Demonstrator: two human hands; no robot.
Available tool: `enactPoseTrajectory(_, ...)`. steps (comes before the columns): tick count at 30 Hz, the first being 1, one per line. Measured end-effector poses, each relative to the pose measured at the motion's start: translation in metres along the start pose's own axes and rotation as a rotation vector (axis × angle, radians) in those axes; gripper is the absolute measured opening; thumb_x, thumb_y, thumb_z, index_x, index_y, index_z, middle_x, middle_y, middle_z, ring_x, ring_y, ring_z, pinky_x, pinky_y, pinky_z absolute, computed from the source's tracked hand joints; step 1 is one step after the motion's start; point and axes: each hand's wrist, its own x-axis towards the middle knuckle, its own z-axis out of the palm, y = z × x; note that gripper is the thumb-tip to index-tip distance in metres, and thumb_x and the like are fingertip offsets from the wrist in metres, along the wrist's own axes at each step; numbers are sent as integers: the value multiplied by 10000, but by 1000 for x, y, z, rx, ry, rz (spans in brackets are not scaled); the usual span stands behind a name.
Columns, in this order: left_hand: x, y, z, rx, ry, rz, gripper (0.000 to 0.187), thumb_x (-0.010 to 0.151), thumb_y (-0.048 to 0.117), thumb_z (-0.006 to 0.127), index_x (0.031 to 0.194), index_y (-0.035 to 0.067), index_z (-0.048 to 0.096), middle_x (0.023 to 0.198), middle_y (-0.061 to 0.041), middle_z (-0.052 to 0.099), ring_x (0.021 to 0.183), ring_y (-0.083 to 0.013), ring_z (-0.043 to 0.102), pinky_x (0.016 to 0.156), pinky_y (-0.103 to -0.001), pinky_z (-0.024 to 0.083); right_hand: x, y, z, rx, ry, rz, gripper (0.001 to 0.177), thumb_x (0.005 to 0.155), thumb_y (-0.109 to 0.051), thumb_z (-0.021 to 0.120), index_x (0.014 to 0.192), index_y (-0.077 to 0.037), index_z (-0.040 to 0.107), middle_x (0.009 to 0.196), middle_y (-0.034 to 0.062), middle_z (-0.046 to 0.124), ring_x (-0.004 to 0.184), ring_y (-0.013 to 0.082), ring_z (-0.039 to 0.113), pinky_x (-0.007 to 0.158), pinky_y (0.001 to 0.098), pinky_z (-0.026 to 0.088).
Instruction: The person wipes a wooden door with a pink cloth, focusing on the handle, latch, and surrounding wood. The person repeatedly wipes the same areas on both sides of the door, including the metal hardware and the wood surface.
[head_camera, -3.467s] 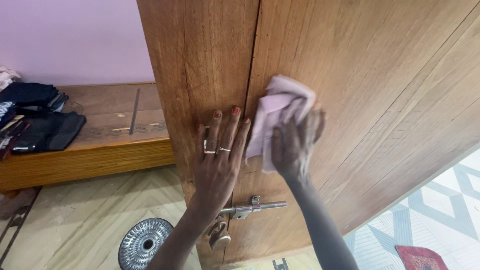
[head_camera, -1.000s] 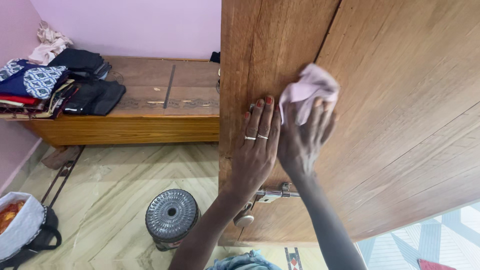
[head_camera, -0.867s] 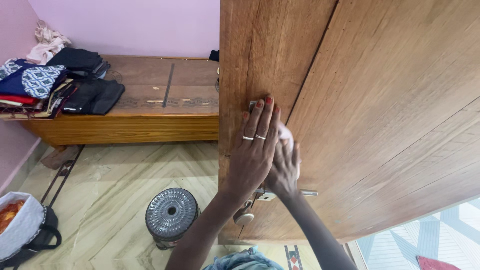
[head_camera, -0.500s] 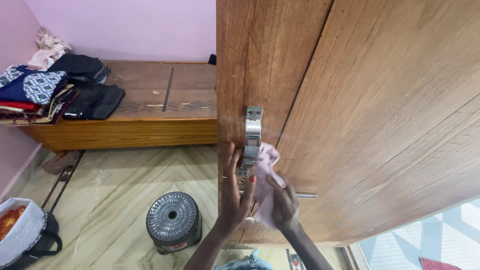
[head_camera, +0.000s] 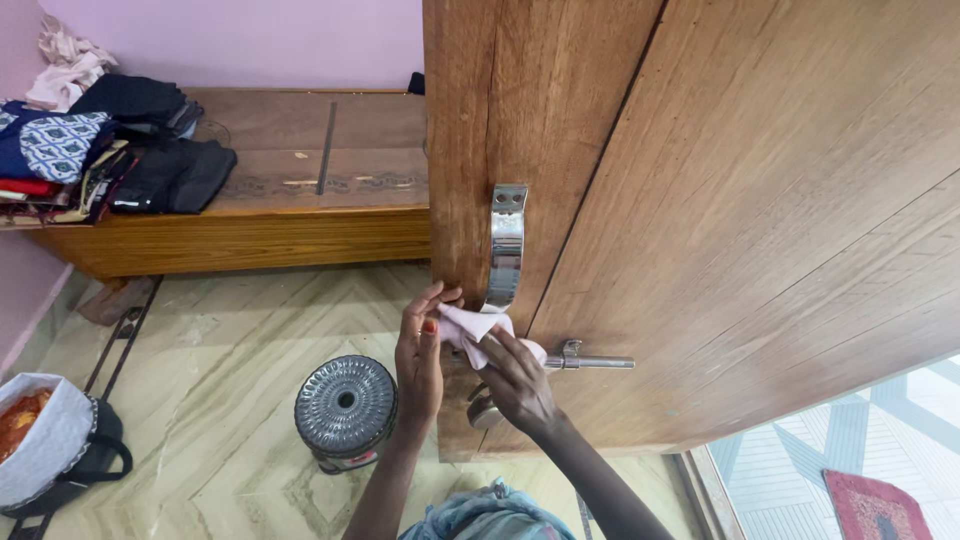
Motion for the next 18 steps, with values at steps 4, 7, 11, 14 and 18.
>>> enactPoseTrajectory(4,-2,2,0,271,-137,-205,394,1053,213,546,1405,37,553,1281,-149,716,1193,-212,699,1005,-338,557,-50,19,-15,-102,-68,124,244,800,-9,671,1016,-80,758,1311,112,632,1308,323,550,1062,530,454)
enactPoseTrajectory(7,-6,1,2,297,-156,-161,370,1027,105,596,1390,49,556,1265,-133,722,1168,-193,719,965,-320,569,-59,22,-29,-238,67,265,297,811,36,642,1035,-106,774,1227,89,637,1228,294,579,1072,544,427)
enactPoseTrajectory(11,-9,2,4,311,-153,-25,396,1030,47,563,1425,33,543,1365,-158,628,1244,-243,661,1019,-356,553,-41,-4,-18,-154,78,313,304,798,38,645,1035,-108,765,1203,101,633,1215,309,586,1082,531,446)
enactPoseTrajectory(14,-4,8,5,448,-150,-22,411,1003,36,586,1413,56,560,1378,-160,618,1230,-261,660,949,-361,576,-14,-29,8,-81,46,227,281,738,-7,668,1000,-75,744,1204,142,645,1210,351,578,1063,539,449)
enactPoseTrajectory(18,-8,15,-3,558,-158,-9,408,974,63,648,1377,88,599,1331,-144,663,1207,-245,675,927,-359,574,9,-42,15,36,-32,141,256,768,-78,744,1018,-24,736,1221,170,643,1217,379,578,996,525,453)
